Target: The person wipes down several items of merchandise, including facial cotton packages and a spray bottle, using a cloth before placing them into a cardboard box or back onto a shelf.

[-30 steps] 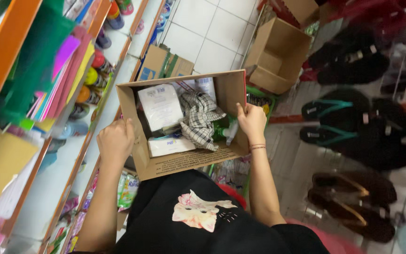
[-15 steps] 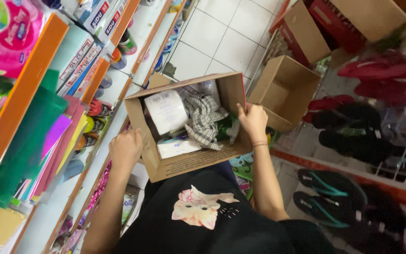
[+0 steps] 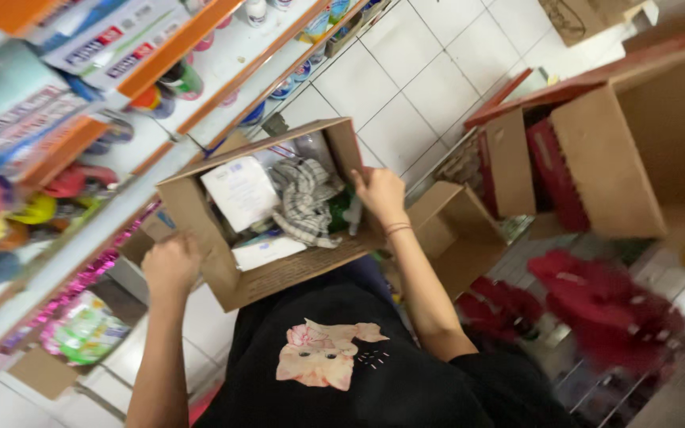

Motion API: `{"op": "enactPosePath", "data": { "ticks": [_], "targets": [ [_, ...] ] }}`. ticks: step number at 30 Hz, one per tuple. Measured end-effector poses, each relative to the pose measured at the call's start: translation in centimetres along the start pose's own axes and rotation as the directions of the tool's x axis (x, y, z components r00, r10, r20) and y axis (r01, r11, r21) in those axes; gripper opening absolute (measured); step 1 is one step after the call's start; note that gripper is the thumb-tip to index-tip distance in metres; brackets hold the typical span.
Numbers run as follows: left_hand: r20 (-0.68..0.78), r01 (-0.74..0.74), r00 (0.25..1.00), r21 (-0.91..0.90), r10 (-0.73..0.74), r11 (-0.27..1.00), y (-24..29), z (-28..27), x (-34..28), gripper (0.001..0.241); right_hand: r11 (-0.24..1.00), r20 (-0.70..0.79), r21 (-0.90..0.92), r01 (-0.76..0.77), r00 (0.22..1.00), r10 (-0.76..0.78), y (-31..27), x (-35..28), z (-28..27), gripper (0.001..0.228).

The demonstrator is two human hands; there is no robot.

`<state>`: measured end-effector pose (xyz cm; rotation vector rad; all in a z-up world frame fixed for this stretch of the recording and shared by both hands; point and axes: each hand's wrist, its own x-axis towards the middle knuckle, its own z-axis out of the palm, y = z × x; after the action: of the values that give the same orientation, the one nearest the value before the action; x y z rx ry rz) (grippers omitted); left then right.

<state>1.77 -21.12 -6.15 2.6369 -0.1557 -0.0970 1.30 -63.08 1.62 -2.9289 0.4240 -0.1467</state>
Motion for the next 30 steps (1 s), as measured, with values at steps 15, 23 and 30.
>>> {"op": "enactPosePath", "data": {
  "ticks": [15,23,30],
  "targets": [
    [-0.008,0.432,0.902,0.06,-0.432,0.9,0.6,12.1,3.7,0.041,0.979,0.273,0.132,0.159,0.943,-0.19,0.7,11.4,14.0,0.039],
    [-0.102,0.485,0.872,0.045,-0.479,0.873,-1.7,15.0,7.1,0.043,0.974,0.359,0.174,0.146,0.911,-0.201,-1.4,13.4,19.4,0.038],
    [-0.144,0.605,0.789,0.018,-0.597,0.796,-3.8,16.8,9.7,0.023,0.97,0.333,0.199,0.139,0.921,-0.201,-3.0,15.1,21.8,0.039]
  ]
}}
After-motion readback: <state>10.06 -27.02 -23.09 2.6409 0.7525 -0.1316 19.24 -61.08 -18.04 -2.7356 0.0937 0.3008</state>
